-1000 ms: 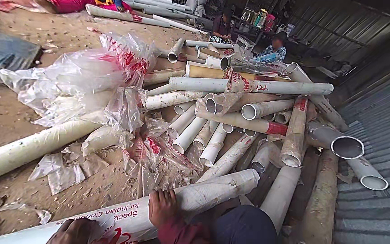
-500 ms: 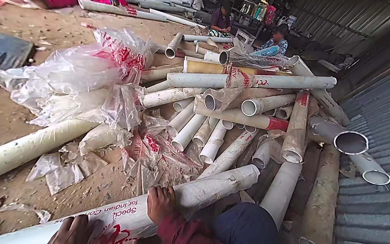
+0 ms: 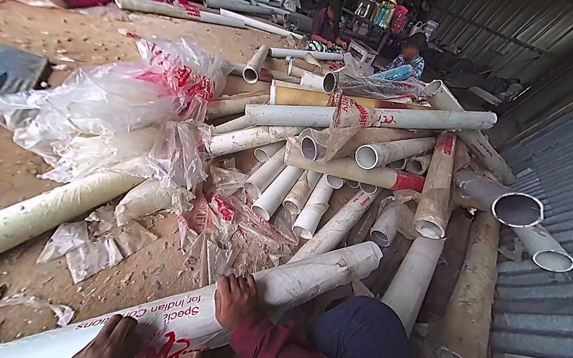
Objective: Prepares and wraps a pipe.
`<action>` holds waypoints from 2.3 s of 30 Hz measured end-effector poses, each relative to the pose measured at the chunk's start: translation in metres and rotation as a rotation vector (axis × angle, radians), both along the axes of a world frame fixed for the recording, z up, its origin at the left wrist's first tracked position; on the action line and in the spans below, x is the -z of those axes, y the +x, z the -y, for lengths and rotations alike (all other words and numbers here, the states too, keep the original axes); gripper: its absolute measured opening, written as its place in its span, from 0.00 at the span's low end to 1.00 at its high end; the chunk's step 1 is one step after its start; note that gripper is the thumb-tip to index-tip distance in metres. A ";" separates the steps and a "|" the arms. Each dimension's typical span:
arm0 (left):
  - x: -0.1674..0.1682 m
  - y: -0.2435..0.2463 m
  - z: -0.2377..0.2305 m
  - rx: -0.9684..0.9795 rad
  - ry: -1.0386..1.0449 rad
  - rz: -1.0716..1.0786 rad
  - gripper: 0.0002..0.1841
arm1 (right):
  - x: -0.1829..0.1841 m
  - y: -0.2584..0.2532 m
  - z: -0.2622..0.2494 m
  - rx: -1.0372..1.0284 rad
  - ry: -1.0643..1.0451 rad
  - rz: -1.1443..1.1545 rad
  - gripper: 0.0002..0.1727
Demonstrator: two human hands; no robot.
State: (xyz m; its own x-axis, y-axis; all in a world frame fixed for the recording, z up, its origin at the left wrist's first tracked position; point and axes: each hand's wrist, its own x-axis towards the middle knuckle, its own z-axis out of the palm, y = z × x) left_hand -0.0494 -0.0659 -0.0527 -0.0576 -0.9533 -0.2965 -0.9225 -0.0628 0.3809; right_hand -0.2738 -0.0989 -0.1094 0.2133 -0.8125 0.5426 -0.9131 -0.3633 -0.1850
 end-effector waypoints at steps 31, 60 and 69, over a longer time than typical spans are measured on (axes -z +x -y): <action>0.018 0.021 -0.007 -0.061 -0.332 -0.087 0.39 | -0.012 0.003 0.020 0.007 0.221 0.030 0.11; 0.042 0.004 -0.004 0.320 -0.501 -0.148 0.19 | -0.004 0.003 0.023 0.031 0.138 0.022 0.12; 0.037 0.004 -0.018 0.384 -0.552 -0.267 0.17 | -0.017 0.004 0.032 0.046 0.364 0.050 0.14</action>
